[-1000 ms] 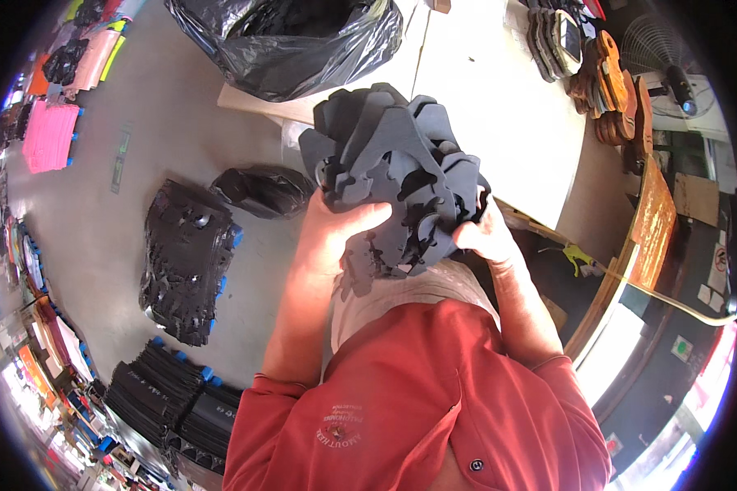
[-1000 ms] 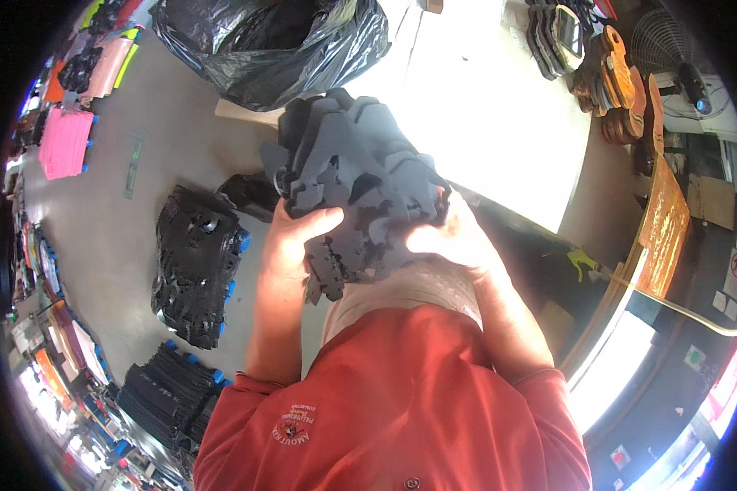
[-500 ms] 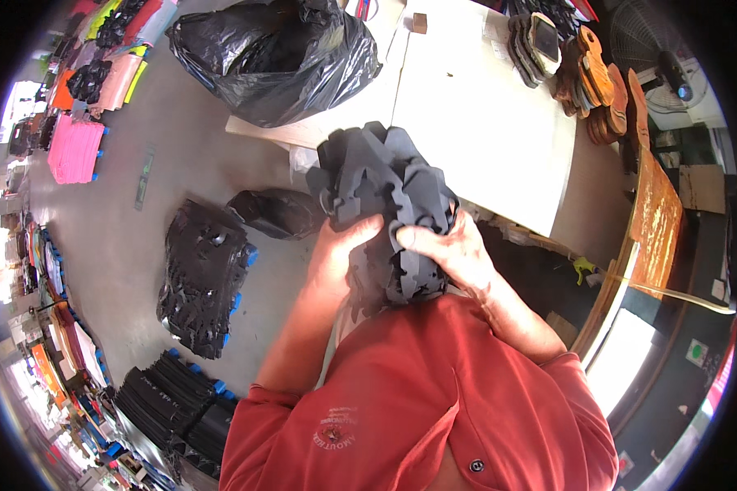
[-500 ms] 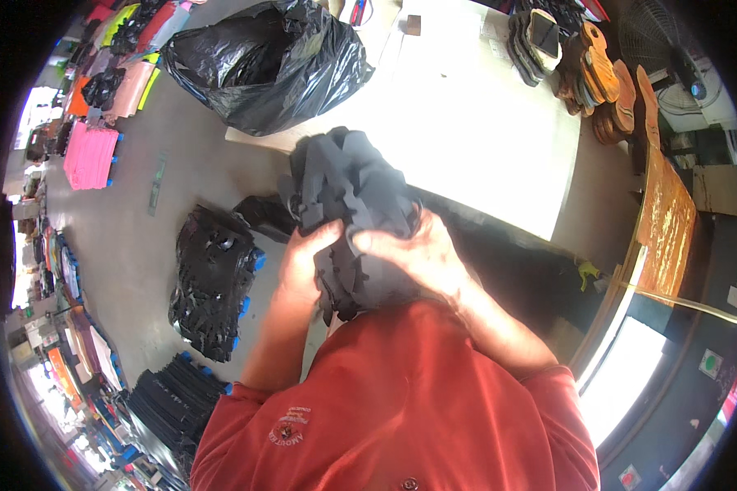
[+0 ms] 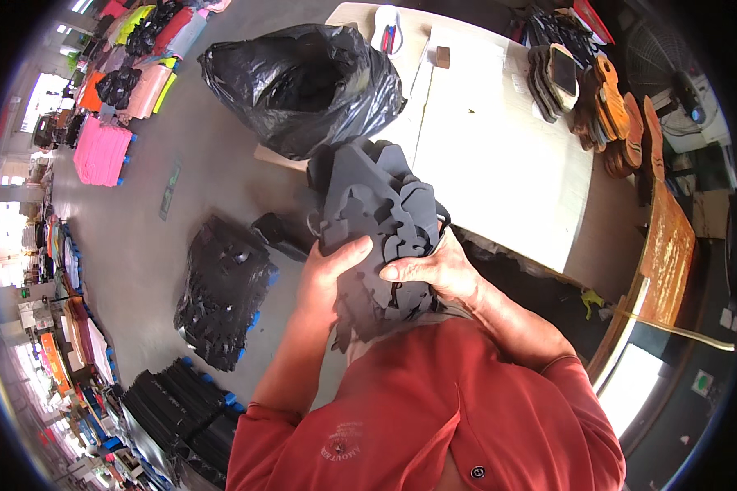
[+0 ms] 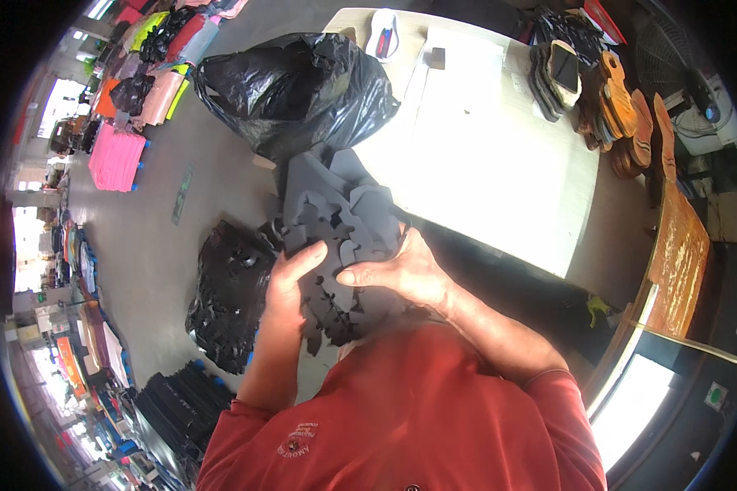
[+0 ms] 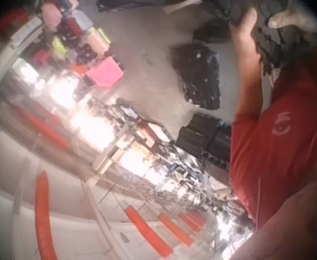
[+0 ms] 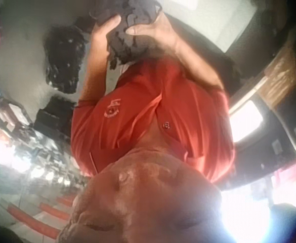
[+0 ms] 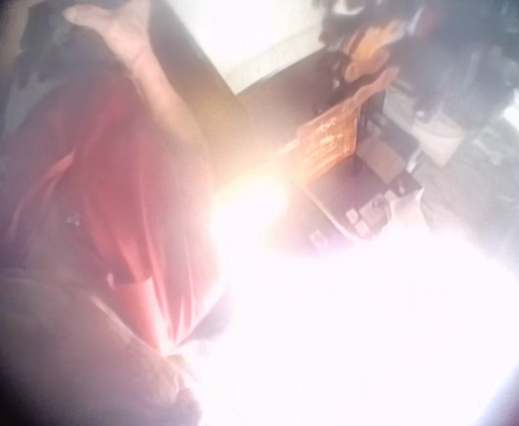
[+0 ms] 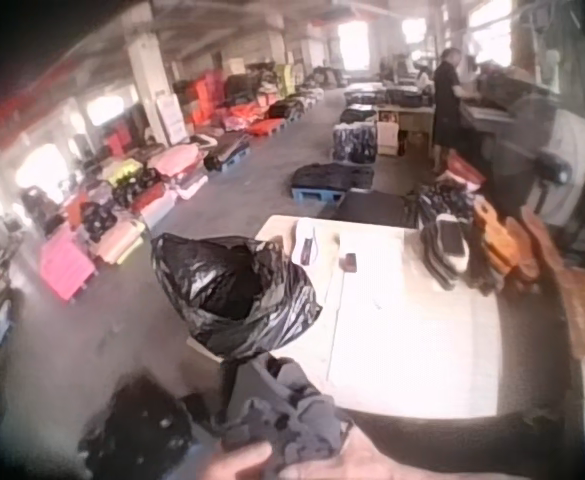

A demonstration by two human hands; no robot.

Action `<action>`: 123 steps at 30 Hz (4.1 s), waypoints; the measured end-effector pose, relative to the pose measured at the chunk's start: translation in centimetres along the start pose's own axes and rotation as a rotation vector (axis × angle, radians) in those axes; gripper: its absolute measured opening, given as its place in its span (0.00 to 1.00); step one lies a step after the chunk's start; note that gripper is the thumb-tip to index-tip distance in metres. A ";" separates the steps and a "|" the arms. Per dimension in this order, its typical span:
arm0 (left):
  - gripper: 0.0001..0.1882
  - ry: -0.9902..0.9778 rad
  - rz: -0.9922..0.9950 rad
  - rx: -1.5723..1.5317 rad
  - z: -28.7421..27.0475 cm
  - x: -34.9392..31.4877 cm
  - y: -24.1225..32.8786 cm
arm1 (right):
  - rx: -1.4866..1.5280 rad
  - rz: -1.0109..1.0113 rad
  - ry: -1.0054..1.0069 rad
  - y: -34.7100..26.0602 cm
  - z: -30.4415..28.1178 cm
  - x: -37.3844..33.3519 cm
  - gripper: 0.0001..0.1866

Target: The person picks up stacks of black rubber shoe insoles, uses a handheld heat gun to warm the edges, and places them into a black plastic bag. The person repeats this process for multiple stacks and ties the bag closed.

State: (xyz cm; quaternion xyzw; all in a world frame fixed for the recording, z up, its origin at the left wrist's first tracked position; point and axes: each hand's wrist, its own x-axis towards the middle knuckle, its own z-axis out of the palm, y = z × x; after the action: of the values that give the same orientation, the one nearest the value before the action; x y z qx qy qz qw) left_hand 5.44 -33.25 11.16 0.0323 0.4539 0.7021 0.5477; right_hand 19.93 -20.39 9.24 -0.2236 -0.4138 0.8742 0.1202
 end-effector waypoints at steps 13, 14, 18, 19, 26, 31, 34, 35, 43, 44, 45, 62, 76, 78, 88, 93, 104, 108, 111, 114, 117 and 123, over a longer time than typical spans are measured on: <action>0.33 0.121 0.113 0.357 -3.0 5.9 15.6 | 0.375 0.011 -0.126 0.1 7.8 15.3 0.38; 0.34 0.109 0.145 0.389 -3.1 6.4 16.5 | 0.444 0.036 -0.108 0.1 8.1 16.0 0.38; 0.40 -0.012 -0.023 0.186 -3.9 8.7 19.9 | 0.524 0.052 -0.104 0.0 8.0 19.1 0.36; 0.41 -0.025 -0.057 0.141 -4.1 9.4 20.4 | 0.535 0.069 -0.106 -0.1 7.8 19.7 0.35; 0.36 0.029 0.155 0.281 -6.1 14.3 23.2 | 0.569 0.095 -0.008 -0.3 7.0 21.6 0.22; 0.33 0.423 0.773 1.145 -8.6 16.9 27.7 | 0.669 0.144 0.064 -2.3 6.6 21.6 0.29; 0.36 0.634 0.717 1.260 -10.1 21.5 29.5 | 0.787 0.103 0.054 -2.8 6.9 21.9 0.29; 0.37 0.650 0.626 1.212 -10.5 23.0 29.7 | 0.783 0.134 0.121 -2.8 7.1 22.1 0.28; 0.10 0.175 0.555 0.572 -11.8 24.6 26.3 | 0.857 0.197 0.248 -1.4 7.7 23.5 0.22; 0.08 0.112 0.633 0.493 -11.6 23.9 25.9 | 0.856 0.216 0.271 -1.3 7.7 23.6 0.22; 0.08 0.000 0.701 0.433 -11.5 23.1 25.7 | 0.849 0.208 0.264 -1.4 7.7 23.5 0.21; 0.07 -0.159 0.512 0.284 -15.2 14.9 21.8 | 0.859 -0.059 0.520 -2.0 2.4 27.0 0.17; 0.08 -0.409 0.325 0.172 -11.4 11.4 18.9 | 0.716 -0.173 0.578 -3.3 1.0 29.0 0.18; 0.09 -0.320 0.355 0.058 -11.1 12.4 19.2 | 0.603 -0.086 0.727 -1.3 0.7 29.8 0.20; 0.10 -0.536 0.270 0.459 -8.5 13.3 17.8 | 0.664 -0.107 0.576 -2.3 -0.4 30.9 0.13; 0.12 -0.585 0.064 0.278 -8.3 13.3 17.7 | 0.556 -0.146 0.715 -2.5 0.0 33.5 0.25; 0.15 -0.295 0.389 -0.311 -11.8 18.5 22.8 | -0.524 0.007 0.604 -5.0 0.9 30.9 0.48; 0.15 -0.308 0.373 -0.423 -12.4 19.2 23.3 | -0.876 -0.047 0.441 -5.8 -0.2 29.3 0.40; 0.15 -0.314 0.390 -0.457 -12.7 19.3 23.4 | -1.741 -0.403 0.248 -5.2 -2.6 28.0 0.31; 0.15 -0.310 0.383 -0.522 -13.0 19.5 23.5 | -1.975 -0.279 0.075 -5.4 -5.7 26.3 0.22; 0.14 -0.310 0.373 -0.567 -13.2 19.9 23.5 | -1.712 -0.475 -0.087 -6.5 -6.3 25.8 0.16; 0.11 -0.259 0.377 -0.547 -13.6 20.7 23.5 | -1.594 -0.262 -0.229 -13.4 -1.3 26.5 0.04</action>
State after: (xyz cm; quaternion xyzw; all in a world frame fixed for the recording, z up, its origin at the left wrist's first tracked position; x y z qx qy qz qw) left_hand -27.58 -24.61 9.62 0.0564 0.1622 0.8765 0.4498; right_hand -2.16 -0.61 11.24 -0.1011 -0.9440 0.3137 -0.0169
